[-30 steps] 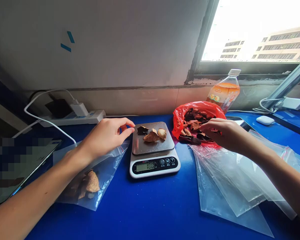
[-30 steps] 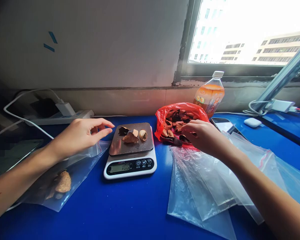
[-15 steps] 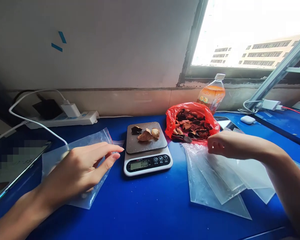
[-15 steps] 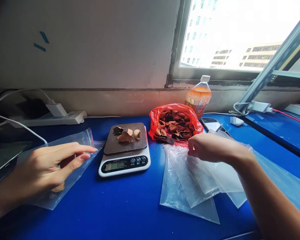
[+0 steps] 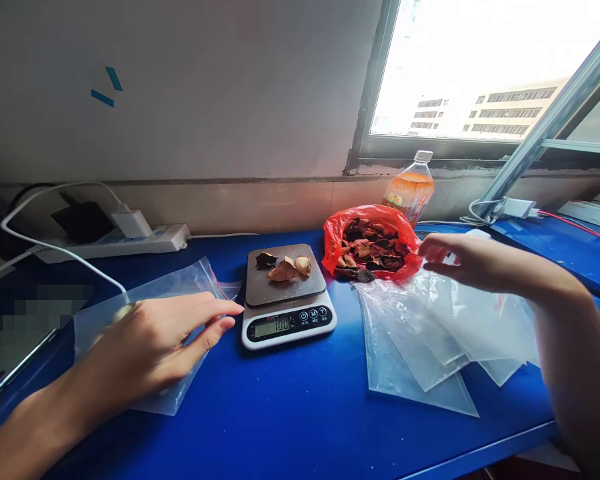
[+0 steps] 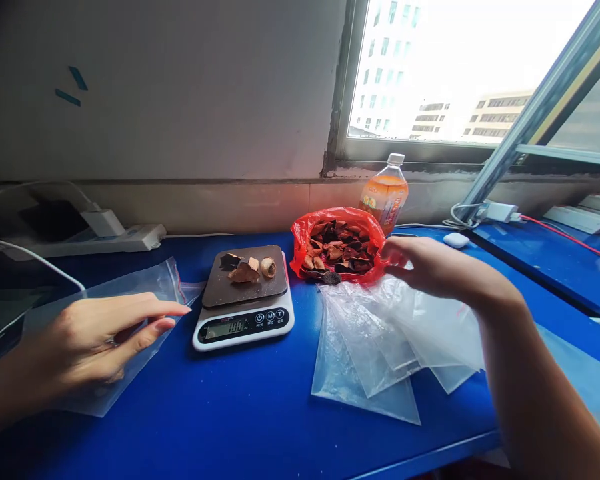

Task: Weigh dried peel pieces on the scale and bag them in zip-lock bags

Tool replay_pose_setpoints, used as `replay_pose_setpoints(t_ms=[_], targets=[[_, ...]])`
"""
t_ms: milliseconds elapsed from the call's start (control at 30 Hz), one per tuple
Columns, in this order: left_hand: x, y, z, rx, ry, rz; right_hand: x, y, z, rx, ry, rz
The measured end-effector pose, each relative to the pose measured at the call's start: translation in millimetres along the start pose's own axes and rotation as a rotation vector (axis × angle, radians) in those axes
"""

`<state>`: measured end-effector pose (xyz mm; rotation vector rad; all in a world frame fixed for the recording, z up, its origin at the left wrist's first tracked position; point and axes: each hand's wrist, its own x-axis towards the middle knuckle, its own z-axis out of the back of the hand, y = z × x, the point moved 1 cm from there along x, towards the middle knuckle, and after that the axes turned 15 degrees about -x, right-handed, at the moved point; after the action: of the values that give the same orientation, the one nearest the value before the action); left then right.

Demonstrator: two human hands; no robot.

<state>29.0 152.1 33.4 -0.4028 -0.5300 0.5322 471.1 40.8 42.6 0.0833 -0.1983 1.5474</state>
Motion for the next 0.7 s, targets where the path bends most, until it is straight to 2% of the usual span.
replay_pose_setpoints(t_ms=[67, 133, 200, 267, 333, 400, 533, 700], targets=[[1.1, 0.5, 0.5, -0.019, -0.008, 0.015, -7.0, -13.2, 3.4, -0.048, -0.031, -0.171], [2.9, 1.8, 1.1, -0.018, -0.010, 0.010, -8.6, -8.7, -1.1, -0.087, -0.096, -0.210], [4.8, 3.2, 0.6, 0.004, 0.000, -0.037, -3.4, 13.4, -11.8, -0.083, -0.192, -0.092], [6.0, 4.4, -1.0, 0.022, 0.010, -0.105, 7.3, 44.1, -25.3, -0.114, -0.158, 0.072], [5.8, 5.6, -2.6, 0.022, 0.008, -0.147, 21.0, 70.9, -35.9, -0.202, -0.105, 0.110], [4.2, 7.1, -2.9, 0.025, 0.003, -0.161, 33.9, 87.6, -41.7, -0.271, -0.067, 0.086], [0.9, 10.5, 0.7, 0.038, 0.021, -0.162, 46.7, 95.2, -42.1, -0.307, -0.051, 0.100], [2.1, 10.9, 3.6, 0.023, 0.003, -0.171, 55.6, 81.5, -30.9, -0.222, -0.149, 0.129]])
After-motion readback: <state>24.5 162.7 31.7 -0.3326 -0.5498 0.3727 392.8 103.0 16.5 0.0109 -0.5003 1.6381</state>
